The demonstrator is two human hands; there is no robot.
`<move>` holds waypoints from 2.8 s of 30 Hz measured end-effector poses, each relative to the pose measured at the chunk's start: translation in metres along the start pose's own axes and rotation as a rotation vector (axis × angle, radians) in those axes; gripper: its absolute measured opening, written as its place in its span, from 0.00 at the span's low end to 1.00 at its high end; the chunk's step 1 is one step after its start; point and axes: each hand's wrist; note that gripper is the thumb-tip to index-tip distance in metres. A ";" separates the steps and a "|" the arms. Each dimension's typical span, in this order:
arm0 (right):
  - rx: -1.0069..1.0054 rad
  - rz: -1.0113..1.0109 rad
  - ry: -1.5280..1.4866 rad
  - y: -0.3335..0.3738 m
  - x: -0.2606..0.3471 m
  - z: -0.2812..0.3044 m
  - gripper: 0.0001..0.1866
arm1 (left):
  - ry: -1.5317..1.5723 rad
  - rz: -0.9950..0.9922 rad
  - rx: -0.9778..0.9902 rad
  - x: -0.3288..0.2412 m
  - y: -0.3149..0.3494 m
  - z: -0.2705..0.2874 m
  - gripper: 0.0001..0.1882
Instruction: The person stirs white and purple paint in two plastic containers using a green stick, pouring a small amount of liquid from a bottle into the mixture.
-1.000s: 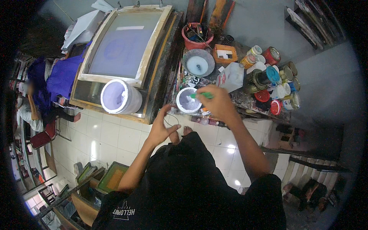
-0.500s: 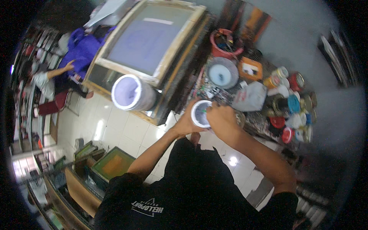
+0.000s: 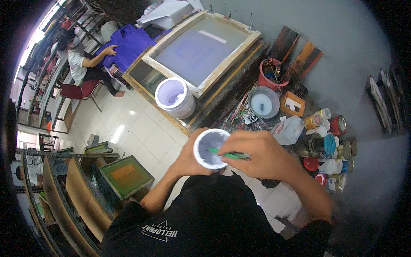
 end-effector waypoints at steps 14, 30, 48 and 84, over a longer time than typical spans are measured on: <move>-0.147 0.360 -0.053 -0.089 0.028 -0.088 0.11 | -0.355 -0.105 -0.306 -0.047 0.053 0.141 0.58; -0.397 -0.020 0.291 -0.243 0.034 -0.174 0.23 | -0.311 -0.223 0.262 0.030 -0.092 0.355 0.58; -0.372 -0.111 0.410 -0.308 0.028 -0.154 0.11 | -0.223 -0.293 0.434 0.039 -0.135 0.382 0.56; -0.654 0.109 0.518 -0.300 0.116 -0.113 0.10 | -0.446 -1.362 0.164 -0.090 -0.193 0.383 0.67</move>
Point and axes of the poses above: each hand's wrist, its own y-axis away from the middle knuckle, its own z-axis out of the back of the hand, x = y × z, and after that the axes turned 4 degrees about y, right-handed
